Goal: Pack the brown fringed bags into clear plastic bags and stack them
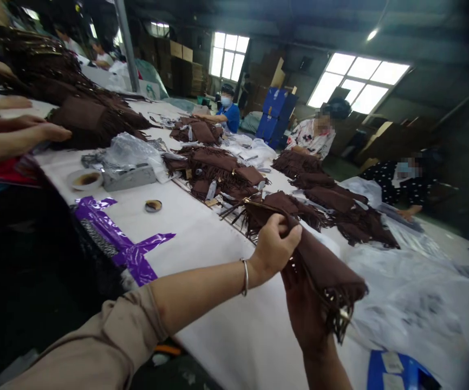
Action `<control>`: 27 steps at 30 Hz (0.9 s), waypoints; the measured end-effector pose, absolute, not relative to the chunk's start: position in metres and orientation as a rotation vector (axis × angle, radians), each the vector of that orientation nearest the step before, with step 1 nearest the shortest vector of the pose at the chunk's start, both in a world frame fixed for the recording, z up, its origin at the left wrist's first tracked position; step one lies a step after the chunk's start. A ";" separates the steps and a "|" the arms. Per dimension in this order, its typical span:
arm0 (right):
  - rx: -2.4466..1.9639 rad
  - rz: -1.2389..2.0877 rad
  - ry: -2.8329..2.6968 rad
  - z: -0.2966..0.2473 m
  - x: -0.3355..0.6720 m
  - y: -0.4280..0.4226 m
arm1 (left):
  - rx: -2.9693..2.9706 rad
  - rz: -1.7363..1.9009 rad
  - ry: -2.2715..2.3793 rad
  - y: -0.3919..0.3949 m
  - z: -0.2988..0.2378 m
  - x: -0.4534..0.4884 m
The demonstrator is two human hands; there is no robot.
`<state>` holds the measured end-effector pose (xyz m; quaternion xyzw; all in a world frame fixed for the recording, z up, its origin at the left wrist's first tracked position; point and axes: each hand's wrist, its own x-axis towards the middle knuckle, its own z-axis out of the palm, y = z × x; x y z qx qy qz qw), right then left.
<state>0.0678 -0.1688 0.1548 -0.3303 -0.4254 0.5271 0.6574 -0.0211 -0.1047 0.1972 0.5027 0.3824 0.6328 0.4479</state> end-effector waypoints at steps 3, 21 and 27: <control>-0.586 1.218 -0.967 0.181 0.049 -0.180 | 1.161 1.667 0.880 -0.107 0.214 -0.028; -0.905 1.252 -0.479 0.153 0.088 -0.232 | 0.036 1.096 0.548 -0.180 0.058 -0.062; -0.955 1.222 -0.453 0.154 0.120 -0.216 | 0.045 1.295 0.679 -0.125 0.071 -0.060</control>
